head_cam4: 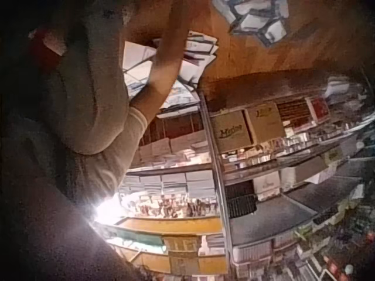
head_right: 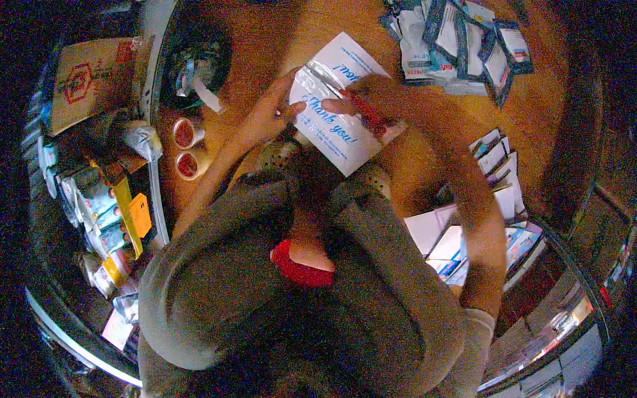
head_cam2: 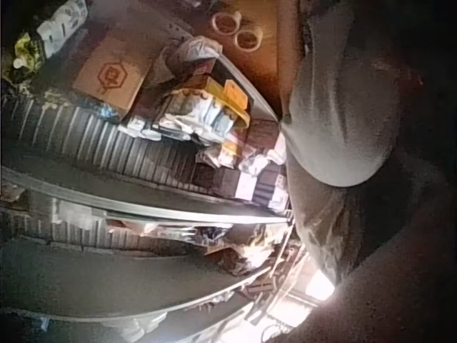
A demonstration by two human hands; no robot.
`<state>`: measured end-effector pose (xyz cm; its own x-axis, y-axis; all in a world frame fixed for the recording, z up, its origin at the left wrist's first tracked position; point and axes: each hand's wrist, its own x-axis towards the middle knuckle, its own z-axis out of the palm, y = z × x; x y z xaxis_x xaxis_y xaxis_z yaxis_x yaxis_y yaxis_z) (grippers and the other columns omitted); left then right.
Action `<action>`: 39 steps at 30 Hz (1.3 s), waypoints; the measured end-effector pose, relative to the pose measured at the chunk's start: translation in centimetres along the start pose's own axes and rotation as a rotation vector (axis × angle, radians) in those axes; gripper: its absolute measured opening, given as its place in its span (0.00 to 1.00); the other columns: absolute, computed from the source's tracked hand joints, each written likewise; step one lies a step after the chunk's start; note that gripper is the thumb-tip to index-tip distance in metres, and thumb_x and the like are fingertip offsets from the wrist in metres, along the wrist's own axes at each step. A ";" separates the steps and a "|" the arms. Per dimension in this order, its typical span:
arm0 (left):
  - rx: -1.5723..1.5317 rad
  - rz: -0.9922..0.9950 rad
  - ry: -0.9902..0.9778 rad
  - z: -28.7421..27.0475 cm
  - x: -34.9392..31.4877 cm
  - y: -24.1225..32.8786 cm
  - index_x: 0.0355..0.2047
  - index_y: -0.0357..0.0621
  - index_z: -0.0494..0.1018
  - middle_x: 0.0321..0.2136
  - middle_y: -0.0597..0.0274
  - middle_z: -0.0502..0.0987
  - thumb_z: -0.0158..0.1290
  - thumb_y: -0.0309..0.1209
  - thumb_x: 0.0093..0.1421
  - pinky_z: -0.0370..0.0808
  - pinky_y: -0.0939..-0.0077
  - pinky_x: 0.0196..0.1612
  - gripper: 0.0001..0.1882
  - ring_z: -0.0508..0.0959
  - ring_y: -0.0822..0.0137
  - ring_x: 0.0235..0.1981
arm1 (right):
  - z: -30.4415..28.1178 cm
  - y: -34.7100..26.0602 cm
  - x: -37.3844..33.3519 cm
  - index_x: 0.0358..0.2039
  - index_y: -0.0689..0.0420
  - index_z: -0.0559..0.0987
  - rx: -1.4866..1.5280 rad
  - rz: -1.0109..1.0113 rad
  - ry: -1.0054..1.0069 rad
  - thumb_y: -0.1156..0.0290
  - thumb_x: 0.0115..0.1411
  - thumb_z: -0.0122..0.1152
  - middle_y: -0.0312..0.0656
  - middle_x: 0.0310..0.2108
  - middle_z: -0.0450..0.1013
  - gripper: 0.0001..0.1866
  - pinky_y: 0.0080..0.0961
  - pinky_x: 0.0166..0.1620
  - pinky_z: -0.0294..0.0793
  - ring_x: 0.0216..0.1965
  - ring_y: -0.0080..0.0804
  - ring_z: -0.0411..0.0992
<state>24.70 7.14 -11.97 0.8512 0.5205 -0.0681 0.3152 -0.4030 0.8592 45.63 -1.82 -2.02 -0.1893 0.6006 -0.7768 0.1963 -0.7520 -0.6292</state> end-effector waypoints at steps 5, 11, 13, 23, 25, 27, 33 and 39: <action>0.023 0.026 -0.007 0.1 0.2 -0.6 0.56 0.37 0.53 0.46 0.41 0.65 0.51 0.29 0.52 0.65 0.63 0.50 0.32 0.67 0.47 0.47 | -2.5 -2.6 0.8 0.18 0.57 0.74 -0.394 -0.008 0.022 0.39 0.44 0.59 0.35 0.10 0.65 0.29 0.19 0.14 0.65 0.10 0.21 0.65; 0.194 -0.054 0.017 0.6 0.0 -0.5 0.56 0.38 0.52 0.48 0.41 0.63 0.50 0.32 0.52 0.61 0.61 0.53 0.32 0.66 0.45 0.48 | -2.4 -6.0 -0.3 0.18 0.61 0.77 -0.771 -0.080 0.019 0.37 0.43 0.58 0.43 0.12 0.70 0.33 0.24 0.17 0.69 0.14 0.28 0.71; 0.212 -0.159 0.016 0.7 -0.3 0.2 0.56 0.39 0.52 0.49 0.41 0.63 0.49 0.33 0.53 0.60 0.60 0.54 0.32 0.66 0.46 0.48 | -2.5 -4.8 -1.6 0.19 0.60 0.77 -0.972 -0.050 0.063 0.40 0.44 0.60 0.44 0.13 0.71 0.30 0.30 0.22 0.71 0.16 0.35 0.71; 0.623 0.529 -0.080 3.5 0.5 3.6 0.51 0.48 0.63 0.49 0.55 0.66 0.43 0.35 0.57 0.56 0.58 0.58 0.21 0.64 0.60 0.53 | -3.0 0.8 -8.7 0.21 0.58 0.77 -0.322 0.555 0.012 0.50 0.38 0.69 0.39 0.16 0.71 0.22 0.29 0.28 0.70 0.21 0.32 0.72; 0.650 0.549 -0.062 3.7 0.7 3.3 0.50 0.48 0.65 0.47 0.54 0.68 0.44 0.36 0.57 0.58 0.59 0.55 0.20 0.66 0.60 0.51 | -3.0 2.9 -9.0 0.21 0.57 0.78 -0.411 0.408 0.100 0.49 0.38 0.69 0.39 0.16 0.71 0.22 0.29 0.29 0.70 0.22 0.32 0.72; 0.601 0.512 -0.055 4.4 2.2 4.2 0.45 0.47 0.68 0.43 0.57 0.70 0.46 0.37 0.56 0.60 0.62 0.52 0.16 0.68 0.61 0.47 | -3.2 6.9 -8.9 0.21 0.56 0.78 -0.594 0.112 0.268 0.49 0.38 0.69 0.40 0.17 0.71 0.22 0.31 0.30 0.71 0.22 0.33 0.72; 0.530 0.516 0.044 3.4 2.7 3.4 0.26 0.47 0.76 0.31 0.63 0.73 0.49 0.39 0.54 0.63 0.70 0.43 0.11 0.71 0.63 0.37 | -1.1 9.9 -7.7 0.27 0.53 0.77 -1.010 -0.308 0.537 0.47 0.38 0.68 0.42 0.21 0.73 0.24 0.35 0.32 0.71 0.26 0.40 0.72; 0.543 0.541 -0.159 1.1 4.2 2.7 0.25 0.48 0.77 0.27 0.66 0.72 0.47 0.40 0.55 0.64 0.68 0.40 0.12 0.70 0.64 0.35 | 0.1 10.4 -7.8 0.37 0.48 0.74 -1.212 -0.319 0.497 0.48 0.39 0.65 0.40 0.30 0.71 0.26 0.35 0.49 0.61 0.37 0.39 0.70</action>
<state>29.60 7.46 -10.52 0.9821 0.0493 0.1819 -0.0340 -0.9031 0.4281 49.08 -14.33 -2.46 -0.0706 0.9314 -0.3572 0.9783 -0.0053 -0.2073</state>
